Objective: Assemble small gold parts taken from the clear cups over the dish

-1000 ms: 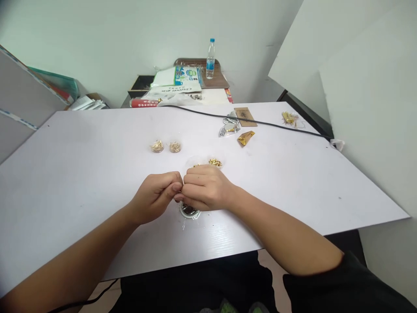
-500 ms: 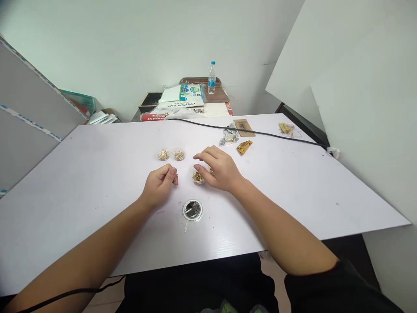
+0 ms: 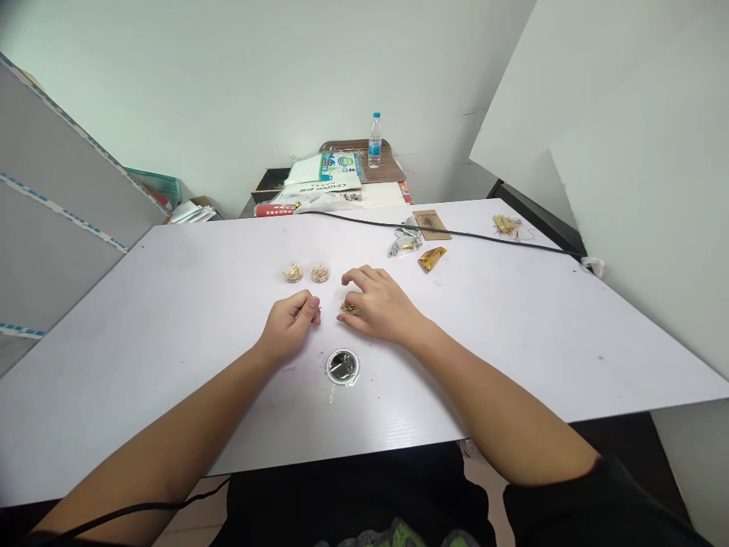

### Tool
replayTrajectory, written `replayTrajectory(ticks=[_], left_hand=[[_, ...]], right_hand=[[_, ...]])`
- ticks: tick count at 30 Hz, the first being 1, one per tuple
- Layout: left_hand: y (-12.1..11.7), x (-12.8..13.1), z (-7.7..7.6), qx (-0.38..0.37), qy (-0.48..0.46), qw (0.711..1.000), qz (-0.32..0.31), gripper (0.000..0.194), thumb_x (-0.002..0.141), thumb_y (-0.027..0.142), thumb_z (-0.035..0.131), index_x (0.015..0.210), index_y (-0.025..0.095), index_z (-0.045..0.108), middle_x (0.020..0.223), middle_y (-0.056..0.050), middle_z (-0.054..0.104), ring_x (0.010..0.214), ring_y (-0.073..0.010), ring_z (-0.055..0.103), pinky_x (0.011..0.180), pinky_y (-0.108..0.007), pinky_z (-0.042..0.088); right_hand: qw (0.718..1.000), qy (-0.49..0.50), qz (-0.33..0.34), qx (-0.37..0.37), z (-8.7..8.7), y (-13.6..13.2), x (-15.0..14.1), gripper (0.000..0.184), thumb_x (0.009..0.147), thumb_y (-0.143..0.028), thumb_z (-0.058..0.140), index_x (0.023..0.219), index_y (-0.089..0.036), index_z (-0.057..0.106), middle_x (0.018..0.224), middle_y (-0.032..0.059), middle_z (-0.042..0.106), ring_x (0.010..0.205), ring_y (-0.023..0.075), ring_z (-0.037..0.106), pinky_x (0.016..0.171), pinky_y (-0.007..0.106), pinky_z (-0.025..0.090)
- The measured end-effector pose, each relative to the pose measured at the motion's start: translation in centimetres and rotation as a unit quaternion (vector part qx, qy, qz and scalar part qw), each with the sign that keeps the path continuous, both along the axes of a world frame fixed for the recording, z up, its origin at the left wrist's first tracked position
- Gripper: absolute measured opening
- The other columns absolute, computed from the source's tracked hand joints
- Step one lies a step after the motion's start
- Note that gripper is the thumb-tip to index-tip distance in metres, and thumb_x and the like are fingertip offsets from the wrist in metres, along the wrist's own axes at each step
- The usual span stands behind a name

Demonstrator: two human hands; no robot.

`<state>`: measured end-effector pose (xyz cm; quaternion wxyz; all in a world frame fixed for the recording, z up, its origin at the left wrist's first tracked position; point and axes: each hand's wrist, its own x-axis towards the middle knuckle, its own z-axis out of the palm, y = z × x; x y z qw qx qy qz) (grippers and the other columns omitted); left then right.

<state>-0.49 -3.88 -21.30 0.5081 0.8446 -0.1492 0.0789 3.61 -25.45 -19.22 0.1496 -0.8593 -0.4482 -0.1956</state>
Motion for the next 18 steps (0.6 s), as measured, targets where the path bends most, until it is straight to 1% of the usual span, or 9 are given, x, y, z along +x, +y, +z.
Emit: replayTrajectory(ticks=[3, 6, 10, 13, 16, 18], left_hand=[[-0.03, -0.04, 0.1, 0.004, 0.005, 1.0, -0.001, 0.045, 0.099, 0.047, 0.042, 0.068, 0.016, 0.051, 0.065, -0.001, 0.057, 0.06, -0.0117, 0.047, 0.061, -0.026, 0.037], [-0.09, -0.08, 0.17, 0.006, 0.005, 1.0, -0.003, 0.045, 0.099, 0.048, 0.041, 0.068, 0.016, 0.051, 0.065, -0.001, 0.056, 0.06, -0.0119, 0.048, 0.062, -0.026, 0.038], [-0.12, -0.11, 0.2, 0.008, -0.002, 1.0, -0.01, 0.045, 0.099, 0.047, 0.041, 0.068, 0.016, 0.051, 0.065, -0.001, 0.057, 0.061, -0.0119, 0.049, 0.062, -0.026, 0.038], [-0.1, -0.13, 0.23, 0.01, -0.007, 1.0, -0.01, 0.045, 0.099, 0.047, 0.042, 0.068, 0.016, 0.052, 0.065, 0.0, 0.057, 0.061, -0.0115, 0.049, 0.062, -0.025, 0.039], [-0.1, -0.1, 0.24, 0.009, -0.007, 1.0, -0.01, 0.044, 0.099, 0.047, 0.041, 0.069, 0.016, 0.052, 0.066, 0.0, 0.058, 0.062, -0.0114, 0.05, 0.064, -0.025, 0.039], [-0.09, -0.06, 0.2, 0.01, -0.003, 1.0, -0.011, 0.045, 0.099, 0.047, 0.041, 0.07, 0.016, 0.051, 0.067, -0.001, 0.058, 0.063, -0.0116, 0.051, 0.065, -0.026, 0.04]], right_hand=[[1.0, -0.009, -0.005, -0.006, 0.0, 0.45, -0.39, 0.024, 0.089, -0.035, 0.063, 0.078, -0.016, 0.07, 0.119, 0.0114, 0.063, 0.108, 0.0271, 0.054, 0.087, 0.042, 0.042], [1.0, -0.021, -0.014, -0.008, -0.04, 0.75, -0.65, 0.022, 0.091, -0.027, 0.059, 0.077, -0.016, 0.071, 0.12, 0.0101, 0.064, 0.111, 0.0273, 0.053, 0.089, 0.042, 0.042], [1.0, 0.0, -0.022, 0.001, -0.06, 0.87, -0.83, 0.02, 0.09, -0.023, 0.056, 0.079, -0.018, 0.073, 0.122, 0.0096, 0.063, 0.112, 0.0276, 0.052, 0.088, 0.043, 0.042], [1.0, 0.011, -0.02, 0.004, 0.18, 0.77, -0.88, 0.022, 0.091, -0.029, 0.057, 0.081, -0.018, 0.073, 0.122, 0.0105, 0.062, 0.112, 0.0282, 0.052, 0.091, 0.044, 0.042], [1.0, 0.016, -0.018, 0.007, 0.5, 0.61, -0.82, 0.026, 0.09, -0.041, 0.061, 0.085, -0.018, 0.072, 0.122, 0.012, 0.061, 0.112, 0.0282, 0.052, 0.094, 0.045, 0.041], [1.0, 0.016, -0.019, 0.002, 0.58, 0.51, -0.75, 0.03, 0.087, -0.046, 0.065, 0.088, -0.018, 0.072, 0.124, 0.0125, 0.06, 0.113, 0.0288, 0.052, 0.096, 0.045, 0.041]])
